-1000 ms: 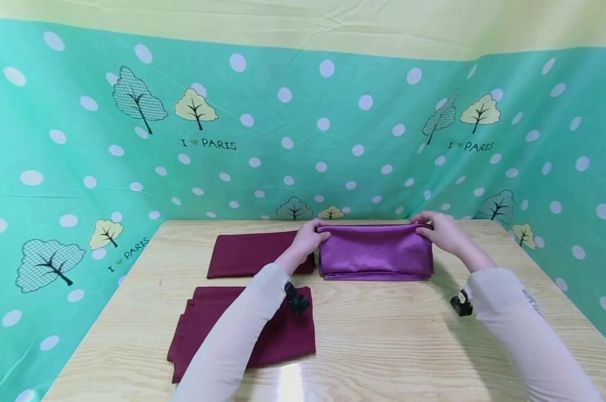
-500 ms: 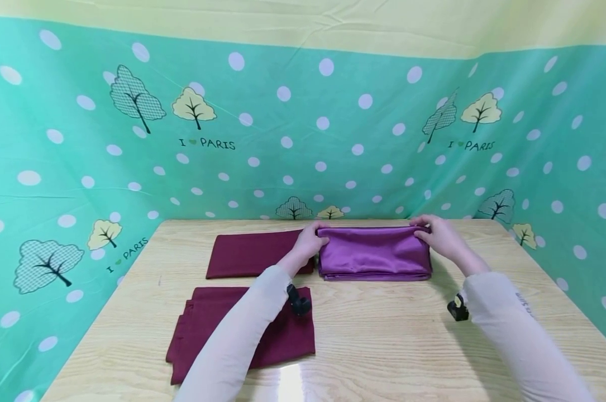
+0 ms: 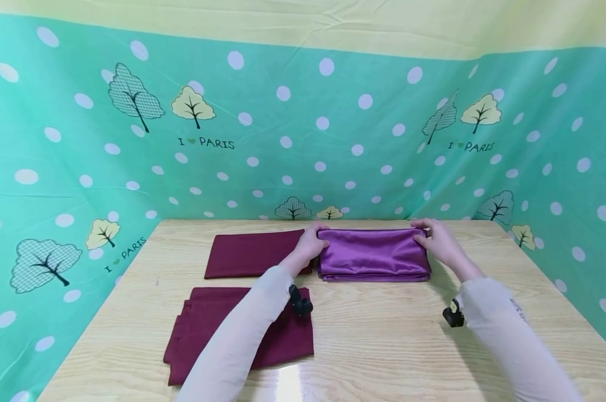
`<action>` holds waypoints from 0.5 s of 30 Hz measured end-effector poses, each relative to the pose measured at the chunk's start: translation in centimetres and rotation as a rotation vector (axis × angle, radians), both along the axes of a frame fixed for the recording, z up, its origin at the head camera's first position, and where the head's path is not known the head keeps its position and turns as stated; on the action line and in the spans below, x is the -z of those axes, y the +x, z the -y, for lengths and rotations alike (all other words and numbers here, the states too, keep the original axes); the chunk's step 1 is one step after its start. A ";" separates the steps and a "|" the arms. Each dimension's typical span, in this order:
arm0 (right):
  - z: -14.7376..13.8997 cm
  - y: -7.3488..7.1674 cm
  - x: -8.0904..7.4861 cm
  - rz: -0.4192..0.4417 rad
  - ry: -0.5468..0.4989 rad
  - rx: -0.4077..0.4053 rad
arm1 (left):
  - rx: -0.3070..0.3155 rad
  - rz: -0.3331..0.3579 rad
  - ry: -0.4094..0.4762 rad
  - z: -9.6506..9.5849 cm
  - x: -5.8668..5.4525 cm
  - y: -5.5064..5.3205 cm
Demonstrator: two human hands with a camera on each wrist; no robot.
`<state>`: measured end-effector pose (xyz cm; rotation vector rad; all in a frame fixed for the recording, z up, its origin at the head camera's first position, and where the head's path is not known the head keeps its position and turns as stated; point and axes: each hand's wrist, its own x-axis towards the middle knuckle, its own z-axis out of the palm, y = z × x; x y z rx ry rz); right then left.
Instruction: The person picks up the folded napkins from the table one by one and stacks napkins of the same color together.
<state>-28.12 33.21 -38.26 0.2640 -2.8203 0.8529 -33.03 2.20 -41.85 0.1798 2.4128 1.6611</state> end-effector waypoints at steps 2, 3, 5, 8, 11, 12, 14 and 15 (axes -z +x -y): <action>0.0 -0.1 0.4 0.002 -0.021 -0.002 | -0.003 0.007 0.001 -0.1 0.2 -0.1; 0.0 -0.1 0.6 0.003 -0.032 -0.003 | -0.004 0.013 0.000 -0.1 0.3 -0.1; 0.0 -0.2 0.9 0.008 -0.049 -0.002 | -0.007 0.015 -0.011 -0.3 0.4 -0.2; 0.1 -0.3 1.3 0.011 -0.074 0.007 | -0.008 0.015 -0.027 -0.4 0.5 -0.3; 0.3 -0.2 1.5 0.025 -0.099 0.025 | -0.007 0.011 -0.043 -0.5 0.6 -0.3; 0.4 -0.1 1.6 0.031 -0.105 0.032 | -0.006 0.012 -0.045 -0.6 0.6 -0.3; 0.5 -0.1 1.7 0.043 -0.118 0.045 | -0.006 0.014 -0.048 -0.6 0.7 -0.4; 0.5 0.0 1.7 0.050 -0.123 0.050 | -0.007 0.014 -0.047 -0.6 0.8 -0.4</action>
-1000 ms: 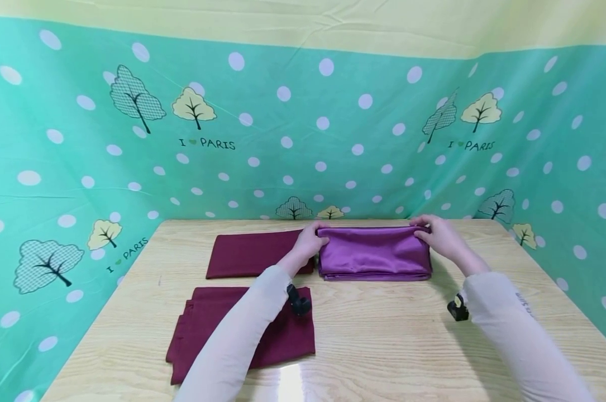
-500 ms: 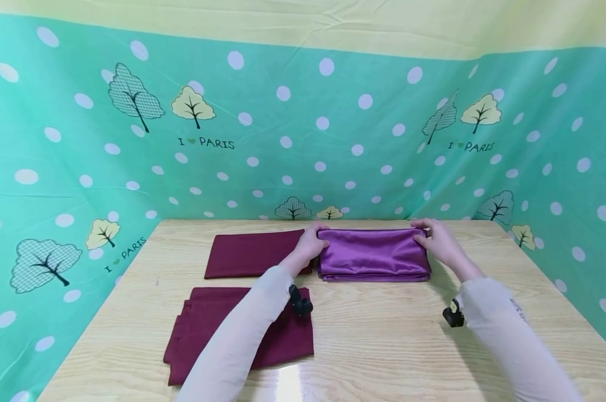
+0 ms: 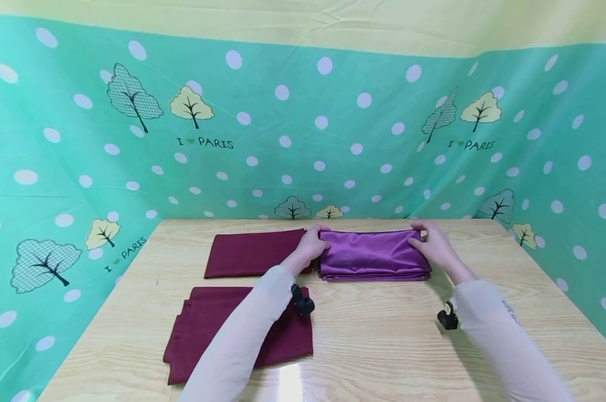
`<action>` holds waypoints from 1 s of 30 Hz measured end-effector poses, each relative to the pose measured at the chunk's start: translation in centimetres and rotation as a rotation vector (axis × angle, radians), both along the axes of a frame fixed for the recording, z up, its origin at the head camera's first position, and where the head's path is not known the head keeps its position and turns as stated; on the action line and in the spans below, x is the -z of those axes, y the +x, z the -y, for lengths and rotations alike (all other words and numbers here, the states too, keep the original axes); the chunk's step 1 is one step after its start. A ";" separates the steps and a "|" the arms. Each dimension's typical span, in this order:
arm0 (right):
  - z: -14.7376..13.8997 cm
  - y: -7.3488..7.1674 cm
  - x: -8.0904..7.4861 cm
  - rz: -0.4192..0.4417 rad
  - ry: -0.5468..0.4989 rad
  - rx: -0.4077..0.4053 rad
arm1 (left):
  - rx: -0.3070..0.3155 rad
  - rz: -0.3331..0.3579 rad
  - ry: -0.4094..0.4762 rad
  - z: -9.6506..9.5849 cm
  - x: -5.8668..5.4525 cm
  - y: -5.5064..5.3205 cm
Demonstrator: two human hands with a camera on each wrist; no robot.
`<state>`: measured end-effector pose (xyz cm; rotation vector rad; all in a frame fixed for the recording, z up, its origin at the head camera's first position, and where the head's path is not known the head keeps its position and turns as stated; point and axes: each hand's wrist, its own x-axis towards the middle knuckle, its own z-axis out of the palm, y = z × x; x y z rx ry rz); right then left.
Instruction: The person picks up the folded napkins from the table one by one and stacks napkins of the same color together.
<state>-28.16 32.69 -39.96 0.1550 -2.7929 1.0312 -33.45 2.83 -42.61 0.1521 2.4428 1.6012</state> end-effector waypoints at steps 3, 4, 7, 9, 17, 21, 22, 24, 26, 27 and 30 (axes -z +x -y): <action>0.0 0.1 0.0 0.013 -0.008 0.021 | -0.003 -0.002 0.009 -0.1 0.1 -0.1; -0.1 0.1 0.1 0.015 -0.013 0.026 | -0.004 -0.003 0.009 -0.1 0.1 -0.1; -0.2 0.1 0.4 0.017 -0.023 0.031 | -0.006 -0.003 0.008 -0.1 0.1 -0.1; -0.3 0.2 0.7 0.022 -0.030 0.029 | -0.008 0.001 0.003 -0.1 0.1 0.0; -0.7 0.1 1.8 0.016 0.003 0.031 | -0.020 0.004 -0.007 -0.4 -0.1 0.0; -0.8 0.0 2.1 -0.018 0.027 0.049 | -0.035 -0.009 -0.014 -0.3 -0.3 0.1; -0.7 0.0 2.2 -0.027 0.029 0.054 | -0.040 -0.010 -0.016 -0.3 -0.3 0.2; -0.6 0.0 2.5 -0.034 0.026 0.059 | -0.060 -0.011 -0.020 -0.1 -0.1 0.4; -0.6 -0.2 2.6 -0.035 0.027 0.063 | -0.080 -0.013 -0.022 -0.1 0.0 0.4; -0.6 -0.2 2.6 -0.036 0.030 0.067 | -0.091 -0.016 -0.023 -0.1 0.0 0.3; -0.4 -0.5 2.6 -0.042 0.029 0.077 | -0.123 -0.031 -0.014 -0.2 -0.1 0.1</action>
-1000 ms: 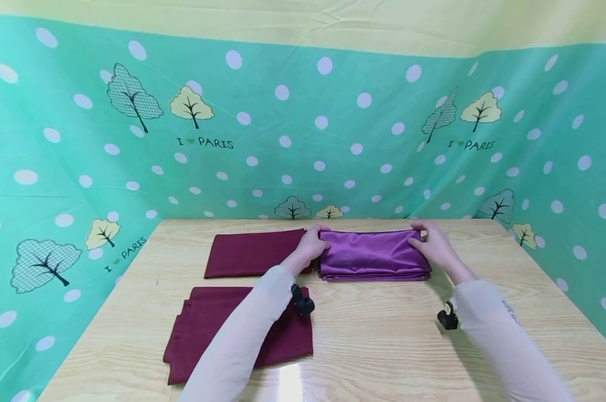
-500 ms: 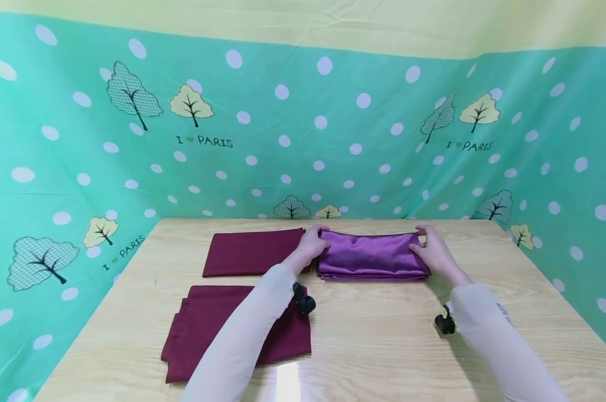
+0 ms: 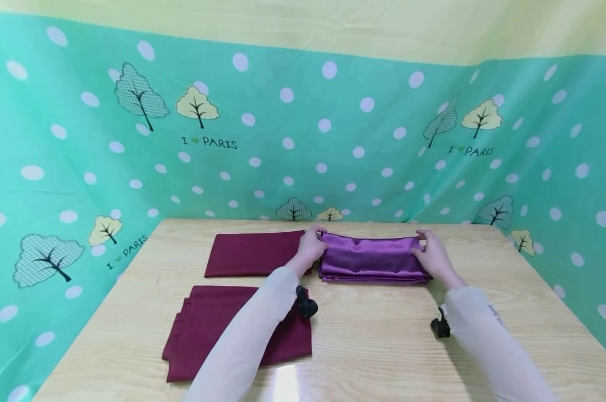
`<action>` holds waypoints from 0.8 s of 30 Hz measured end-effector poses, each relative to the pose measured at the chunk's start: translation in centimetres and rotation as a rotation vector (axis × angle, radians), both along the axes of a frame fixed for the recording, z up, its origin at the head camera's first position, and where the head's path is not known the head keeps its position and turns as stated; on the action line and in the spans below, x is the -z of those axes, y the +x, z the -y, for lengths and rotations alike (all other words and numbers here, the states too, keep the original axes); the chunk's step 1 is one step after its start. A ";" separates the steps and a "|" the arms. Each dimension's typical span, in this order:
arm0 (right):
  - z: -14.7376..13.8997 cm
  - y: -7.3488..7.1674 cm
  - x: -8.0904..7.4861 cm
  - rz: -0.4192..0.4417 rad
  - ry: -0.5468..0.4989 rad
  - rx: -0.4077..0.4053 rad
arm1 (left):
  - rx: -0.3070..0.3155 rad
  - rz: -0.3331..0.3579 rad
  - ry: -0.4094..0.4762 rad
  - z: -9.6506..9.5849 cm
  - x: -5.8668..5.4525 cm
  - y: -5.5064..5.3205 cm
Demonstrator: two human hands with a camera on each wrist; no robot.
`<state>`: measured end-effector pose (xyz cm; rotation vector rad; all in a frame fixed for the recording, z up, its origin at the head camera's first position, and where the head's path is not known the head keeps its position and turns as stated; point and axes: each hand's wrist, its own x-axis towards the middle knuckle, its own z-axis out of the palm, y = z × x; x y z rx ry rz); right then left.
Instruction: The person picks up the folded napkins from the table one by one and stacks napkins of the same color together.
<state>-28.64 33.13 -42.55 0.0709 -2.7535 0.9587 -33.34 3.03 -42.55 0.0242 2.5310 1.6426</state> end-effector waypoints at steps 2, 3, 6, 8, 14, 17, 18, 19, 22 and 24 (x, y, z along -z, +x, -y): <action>0.1 0.0 0.1 -0.008 0.000 0.007 | -0.022 -0.016 -0.002 0.0 0.0 0.0; 0.2 0.0 0.1 -0.009 0.001 0.010 | -0.031 -0.019 -0.001 -0.1 0.0 0.0; 0.3 0.1 0.1 -0.005 0.011 0.010 | -0.051 -0.020 -0.005 -0.1 -0.1 0.1; 0.3 0.2 0.0 0.001 0.032 0.011 | -0.053 -0.011 -0.006 -0.2 -0.1 0.3; 0.6 0.6 -0.2 0.005 0.109 0.010 | -0.058 -0.008 0.006 0.2 0.0 0.8; 0.8 0.6 -0.2 0.033 0.127 0.009 | -0.065 -0.004 0.001 0.4 0.1 1.0; 0.9 0.6 -0.2 0.041 0.130 0.009 | -0.070 -0.002 -0.001 0.5 0.0 1.0; 0.9 0.6 -0.3 0.045 0.132 0.008 | -0.073 -0.003 -0.006 0.6 0.0 0.9; 1.0 0.4 -0.6 0.037 0.146 0.005 | -0.080 -0.001 -0.013 0.9 -0.4 0.7; 1.1 0.2 -1.0 0.022 0.152 0.005 | -0.083 0.007 0.000 1.1 -0.8 0.5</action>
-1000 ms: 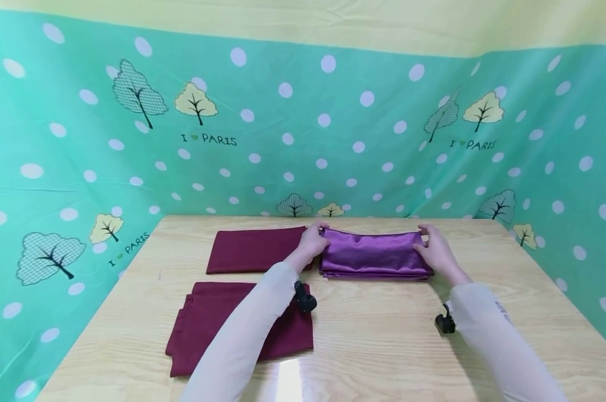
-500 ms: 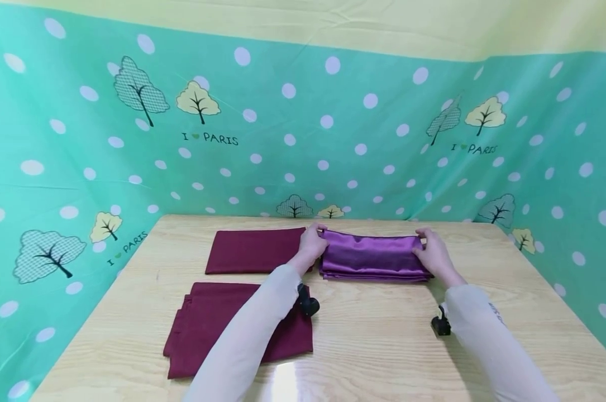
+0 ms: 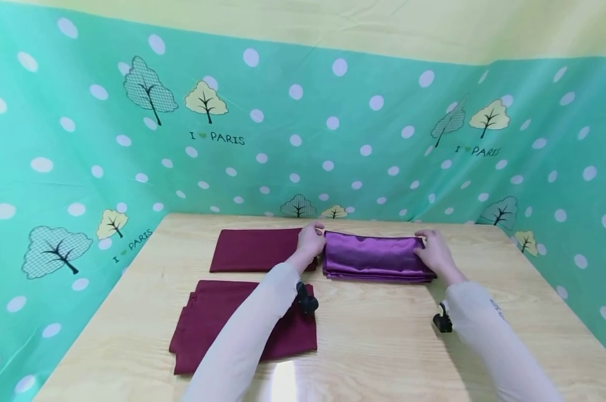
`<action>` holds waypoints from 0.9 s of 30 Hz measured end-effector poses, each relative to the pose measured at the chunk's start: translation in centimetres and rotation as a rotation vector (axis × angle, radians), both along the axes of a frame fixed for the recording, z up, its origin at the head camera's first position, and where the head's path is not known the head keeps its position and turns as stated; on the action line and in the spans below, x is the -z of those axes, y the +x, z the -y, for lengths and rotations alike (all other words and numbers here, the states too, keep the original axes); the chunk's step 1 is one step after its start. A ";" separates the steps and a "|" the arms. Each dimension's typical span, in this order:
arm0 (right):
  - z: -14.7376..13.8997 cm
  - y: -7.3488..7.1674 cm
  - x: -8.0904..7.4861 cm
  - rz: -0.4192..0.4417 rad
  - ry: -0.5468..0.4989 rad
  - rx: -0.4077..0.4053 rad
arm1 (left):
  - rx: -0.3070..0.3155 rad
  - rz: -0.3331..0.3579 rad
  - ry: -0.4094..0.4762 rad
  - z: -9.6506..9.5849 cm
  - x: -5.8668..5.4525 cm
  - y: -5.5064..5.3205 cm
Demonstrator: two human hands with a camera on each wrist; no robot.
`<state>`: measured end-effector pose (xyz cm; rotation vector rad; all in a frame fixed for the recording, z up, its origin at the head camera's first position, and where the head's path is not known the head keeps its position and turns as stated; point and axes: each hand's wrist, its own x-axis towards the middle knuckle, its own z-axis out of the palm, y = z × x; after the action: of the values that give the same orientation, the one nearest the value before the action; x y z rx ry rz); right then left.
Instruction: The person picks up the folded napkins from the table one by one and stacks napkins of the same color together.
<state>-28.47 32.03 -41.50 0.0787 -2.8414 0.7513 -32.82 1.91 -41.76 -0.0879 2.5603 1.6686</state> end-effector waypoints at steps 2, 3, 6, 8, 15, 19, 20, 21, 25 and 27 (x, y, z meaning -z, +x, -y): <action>0.3 0.0 -0.4 -0.016 0.007 -0.001 | 0.003 0.006 0.007 0.3 -0.2 0.0; 0.5 0.0 -0.5 -0.023 0.006 -0.003 | 0.004 0.004 0.004 0.5 -0.2 0.1; 1.3 0.1 -0.9 -0.036 -0.003 -0.010 | 0.017 0.001 -0.007 1.0 -0.3 0.4; 2.1 0.1 -1.1 -0.038 -0.014 -0.023 | 0.032 -0.007 -0.028 1.4 -0.4 0.7; 5.7 0.1 -2.0 -0.026 -0.059 -0.089 | 0.092 -0.062 -0.063 2.6 -1.3 1.7; 7.7 0.1 -2.6 -0.028 -0.076 -0.137 | 0.134 -0.039 -0.021 3.4 -2.0 2.3; 8.2 0.1 -2.7 -0.023 -0.075 -0.151 | 0.144 -0.027 -0.003 3.5 -2.1 2.5; 8.7 0.3 -2.8 -0.022 -0.078 -0.166 | 0.152 -0.014 0.013 3.7 -2.3 2.7; 10.7 0.8 -3.3 -0.017 -0.094 -0.237 | 0.179 0.002 0.051 4.4 -2.6 3.5; 11.7 1.1 -3.6 -0.017 -0.106 -0.279 | 0.190 0.001 0.035 4.8 -2.8 4.0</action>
<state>-27.38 20.32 -37.93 0.4705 -2.8003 0.9483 -28.83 -2.93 -38.99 0.1520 2.4493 1.6402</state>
